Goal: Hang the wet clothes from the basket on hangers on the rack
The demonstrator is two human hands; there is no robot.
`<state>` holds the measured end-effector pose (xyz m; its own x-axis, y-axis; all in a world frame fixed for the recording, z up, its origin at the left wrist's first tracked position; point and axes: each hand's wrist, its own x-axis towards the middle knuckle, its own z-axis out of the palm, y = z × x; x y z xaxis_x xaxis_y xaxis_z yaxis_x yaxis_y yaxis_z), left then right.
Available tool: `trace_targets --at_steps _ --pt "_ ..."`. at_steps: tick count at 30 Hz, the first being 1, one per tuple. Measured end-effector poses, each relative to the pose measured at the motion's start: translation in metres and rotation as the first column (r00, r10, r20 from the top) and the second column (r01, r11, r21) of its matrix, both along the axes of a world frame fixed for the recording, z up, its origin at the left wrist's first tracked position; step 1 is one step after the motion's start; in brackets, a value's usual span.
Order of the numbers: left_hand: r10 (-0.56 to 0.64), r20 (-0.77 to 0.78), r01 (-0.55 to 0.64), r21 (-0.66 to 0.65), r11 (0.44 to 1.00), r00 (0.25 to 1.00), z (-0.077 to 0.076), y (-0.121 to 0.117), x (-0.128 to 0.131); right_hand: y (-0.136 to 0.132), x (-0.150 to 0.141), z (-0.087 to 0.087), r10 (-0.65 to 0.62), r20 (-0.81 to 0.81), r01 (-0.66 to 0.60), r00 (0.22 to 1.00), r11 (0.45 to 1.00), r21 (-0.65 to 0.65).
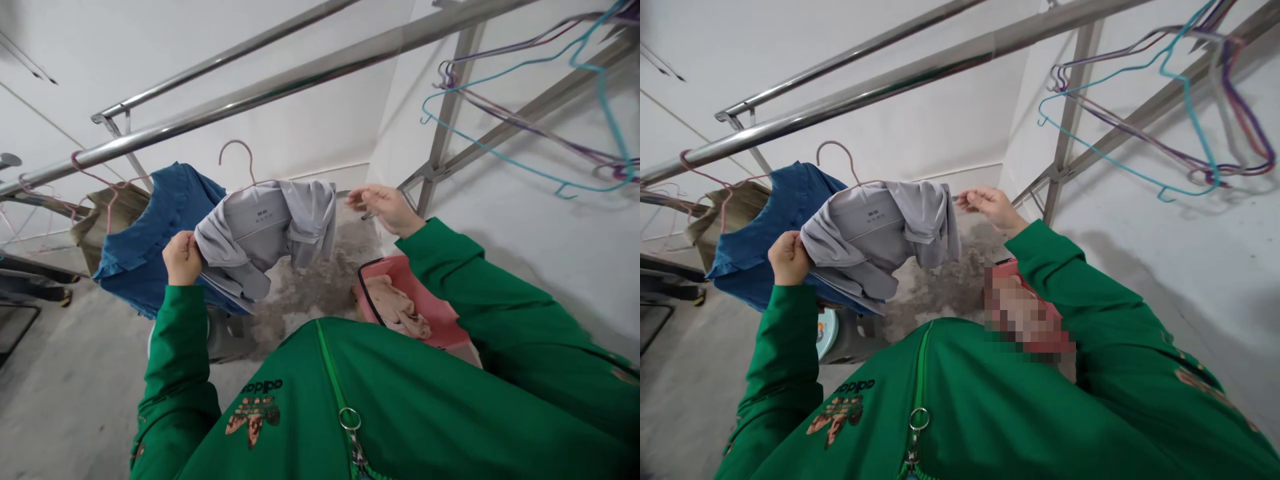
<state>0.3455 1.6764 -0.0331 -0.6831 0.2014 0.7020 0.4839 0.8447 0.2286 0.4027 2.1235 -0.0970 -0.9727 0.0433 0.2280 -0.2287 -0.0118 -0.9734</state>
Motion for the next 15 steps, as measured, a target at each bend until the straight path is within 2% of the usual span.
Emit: trace_targets --at_steps 1,3,5,7,9,11,13,15 --pt "0.0 0.012 0.0 -0.007 1.0 1.0 -0.002 0.001 0.0 -0.001 -0.003 0.013 -0.088 -0.097 0.099 0.991 0.989 0.114" --pt "-0.012 0.034 0.013 -0.02 1.0 0.999 -0.004 0.004 -0.001 -0.008 -0.011 0.036 -0.144 -0.211 0.208 0.967 0.924 0.321" --pt "-0.036 0.038 0.037 -0.032 0.999 0.999 -0.007 0.007 0.0 -0.016 -0.019 0.052 -0.116 -0.155 0.179 0.981 0.851 0.494" --pt "-0.069 0.027 0.07 -0.039 0.997 0.997 -0.009 0.01 0.002 -0.024 -0.026 0.06 -0.078 0.024 0.051 0.997 0.822 0.567" --pt "-0.114 0.016 0.114 -0.044 0.992 0.993 -0.011 0.013 0.005 -0.03 -0.03 0.062 -0.051 0.231 -0.078 0.972 0.854 0.515" --pt "-0.174 0.006 0.174 -0.043 0.984 0.985 -0.012 0.014 0.011 -0.034 -0.031 0.064 -0.014 0.374 -0.127 0.927 0.928 0.35" --pt "-0.235 -0.014 0.235 -0.03 0.972 0.972 -0.013 0.015 0.017 -0.036 -0.03 0.069 0.047 0.41 -0.111 0.911 0.985 0.132" --pt "-0.277 -0.029 0.277 -0.006 0.961 0.961 -0.015 0.016 0.021 -0.037 -0.03 0.075 0.077 0.366 -0.061 0.927 0.997 -0.057"
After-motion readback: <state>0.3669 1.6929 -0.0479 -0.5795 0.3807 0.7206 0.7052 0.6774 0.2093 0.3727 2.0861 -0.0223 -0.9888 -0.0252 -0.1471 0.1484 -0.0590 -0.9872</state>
